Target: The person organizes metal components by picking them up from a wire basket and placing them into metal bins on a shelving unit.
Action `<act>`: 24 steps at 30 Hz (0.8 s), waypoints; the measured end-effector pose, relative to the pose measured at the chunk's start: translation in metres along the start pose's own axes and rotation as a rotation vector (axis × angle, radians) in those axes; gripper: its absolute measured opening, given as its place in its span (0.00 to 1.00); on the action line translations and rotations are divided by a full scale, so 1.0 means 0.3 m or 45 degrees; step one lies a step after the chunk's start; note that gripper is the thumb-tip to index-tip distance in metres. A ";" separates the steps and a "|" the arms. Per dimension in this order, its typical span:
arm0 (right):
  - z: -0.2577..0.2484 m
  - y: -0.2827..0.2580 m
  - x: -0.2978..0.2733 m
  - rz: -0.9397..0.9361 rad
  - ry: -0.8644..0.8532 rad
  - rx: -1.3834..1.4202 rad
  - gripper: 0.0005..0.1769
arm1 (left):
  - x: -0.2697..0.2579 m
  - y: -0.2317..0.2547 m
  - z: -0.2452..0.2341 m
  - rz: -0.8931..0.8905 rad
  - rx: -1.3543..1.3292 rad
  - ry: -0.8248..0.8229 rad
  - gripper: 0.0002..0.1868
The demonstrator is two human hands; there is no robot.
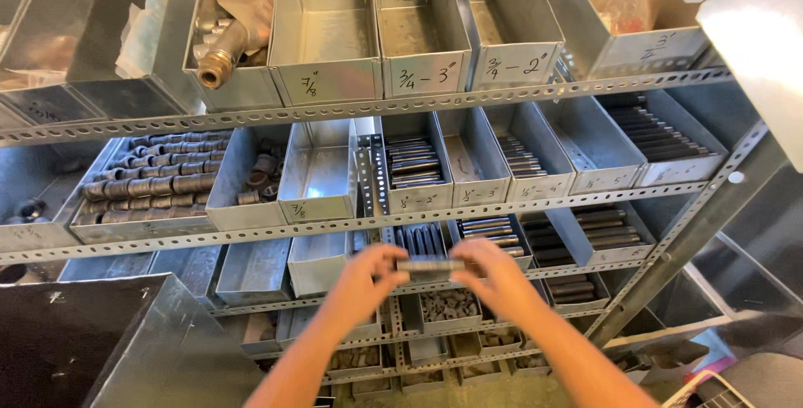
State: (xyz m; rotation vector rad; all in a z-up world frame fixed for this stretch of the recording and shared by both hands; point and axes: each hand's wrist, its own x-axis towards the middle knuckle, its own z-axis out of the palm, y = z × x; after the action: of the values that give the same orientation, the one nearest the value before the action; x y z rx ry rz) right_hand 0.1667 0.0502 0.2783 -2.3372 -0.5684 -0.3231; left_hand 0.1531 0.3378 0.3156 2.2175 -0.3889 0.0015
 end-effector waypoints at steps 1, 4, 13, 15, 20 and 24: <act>-0.007 0.033 0.053 -0.145 0.108 0.050 0.19 | 0.044 -0.022 -0.008 0.195 -0.137 0.123 0.20; -0.112 -0.033 0.181 -0.074 0.132 -0.079 0.20 | 0.140 0.043 -0.070 0.199 -0.159 0.211 0.21; -0.198 0.110 0.614 -0.186 0.316 -0.530 0.20 | 0.179 0.025 -0.038 0.155 -0.318 0.439 0.34; -0.190 0.118 0.661 -0.157 0.267 -0.585 0.19 | 0.114 -0.064 0.037 0.081 -0.428 0.428 0.30; -0.123 0.173 0.768 -0.127 0.115 -0.812 0.17 | -0.067 -0.252 0.186 -0.294 -0.552 0.316 0.28; -0.082 0.199 0.819 -0.111 0.038 -0.871 0.17 | -0.160 -0.499 0.361 -0.532 -0.438 0.251 0.38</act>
State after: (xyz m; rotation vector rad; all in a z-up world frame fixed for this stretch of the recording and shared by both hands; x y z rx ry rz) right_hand 0.4080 0.0698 0.3549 -2.9541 -0.6129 -0.6777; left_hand 0.1346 0.3550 0.1265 1.8972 0.1759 -0.0661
